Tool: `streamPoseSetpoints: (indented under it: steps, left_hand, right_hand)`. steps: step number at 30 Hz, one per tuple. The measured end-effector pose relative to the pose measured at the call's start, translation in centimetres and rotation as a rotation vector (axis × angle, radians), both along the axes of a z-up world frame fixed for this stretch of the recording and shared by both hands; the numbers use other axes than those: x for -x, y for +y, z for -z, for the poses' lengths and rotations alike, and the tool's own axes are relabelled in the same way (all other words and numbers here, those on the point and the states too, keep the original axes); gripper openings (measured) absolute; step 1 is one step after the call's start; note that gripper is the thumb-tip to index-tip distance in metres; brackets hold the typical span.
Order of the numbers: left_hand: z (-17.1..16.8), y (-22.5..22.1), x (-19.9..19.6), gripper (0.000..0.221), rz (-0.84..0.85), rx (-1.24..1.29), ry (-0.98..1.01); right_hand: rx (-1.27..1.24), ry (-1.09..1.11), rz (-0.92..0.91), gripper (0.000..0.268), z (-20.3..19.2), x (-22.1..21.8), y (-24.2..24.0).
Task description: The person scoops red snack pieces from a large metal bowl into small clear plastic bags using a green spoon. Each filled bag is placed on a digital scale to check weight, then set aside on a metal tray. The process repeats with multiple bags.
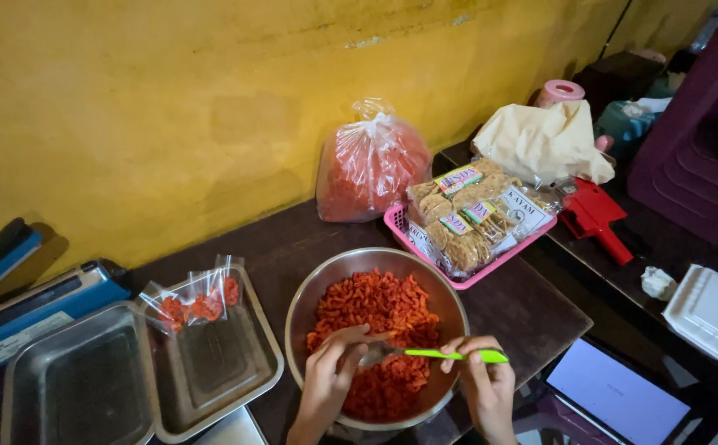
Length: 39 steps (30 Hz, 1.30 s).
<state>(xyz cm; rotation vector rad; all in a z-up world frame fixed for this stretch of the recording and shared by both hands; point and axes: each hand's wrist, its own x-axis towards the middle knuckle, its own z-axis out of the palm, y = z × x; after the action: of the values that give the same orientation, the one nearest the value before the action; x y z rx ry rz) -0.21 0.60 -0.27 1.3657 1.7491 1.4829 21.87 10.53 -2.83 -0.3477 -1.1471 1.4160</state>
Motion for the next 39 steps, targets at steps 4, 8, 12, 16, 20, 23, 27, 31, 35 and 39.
streamPoseSetpoints:
  steps: [4, 8, 12, 16, 20, 23, 27, 31, 35, 39]
  left_hand:
    - [1.1, 0.1, 0.0, 0.027, -0.009, -0.103, 0.056]
    - [0.7, -0.1, 0.0, 0.035, -0.005, -0.06, 0.068]
    - [1.2, 0.1, -0.3, 0.034, 0.001, -0.136, 0.142]
    - [1.7, 0.3, -0.5, 0.026, 0.031, -0.211, 0.173]
    - [1.9, 0.4, -0.4, 0.037, 0.008, -0.154, 0.133]
    - [1.5, 0.4, -0.4, 0.031, -0.003, -0.158, 0.103]
    - [-0.5, 0.0, -0.2, 0.026, -0.012, -0.03, 0.042]
    - [-1.7, -0.3, 0.3, 0.027, -0.011, -0.008, 0.005]
    - [-1.9, -0.4, 0.3, 0.024, -0.067, -0.021, -0.021]
    - [-1.7, 0.4, 0.9, 0.025, -0.102, -0.124, 0.029]
  right_hand:
    - [-0.025, 0.043, -0.024, 0.018, 0.9, 0.2, 0.4]
    - [-0.009, 0.078, -0.001, 0.019, 1.1, 0.3, -0.2]
    - [-0.026, 0.061, 0.021, 0.022, 1.3, -0.1, -0.8]
    - [-0.035, 0.142, -0.051, 0.02, 0.8, 0.0, -1.3]
    - [-0.031, 0.145, -0.033, 0.021, 0.9, 0.0, -0.7]
    - [-0.021, 0.13, -0.031, 0.02, 0.7, 0.3, 0.0]
    - [-0.136, 0.107, -0.025, 0.019, -0.3, 0.8, 0.3]
    - [-0.236, 0.146, 0.002, 0.019, -0.9, 0.7, 1.5]
    - [-0.133, 0.199, 0.208, 0.02, -2.3, -0.2, 2.2]
    - [-0.14, 0.121, 0.373, 0.018, -2.6, -0.7, 4.4]
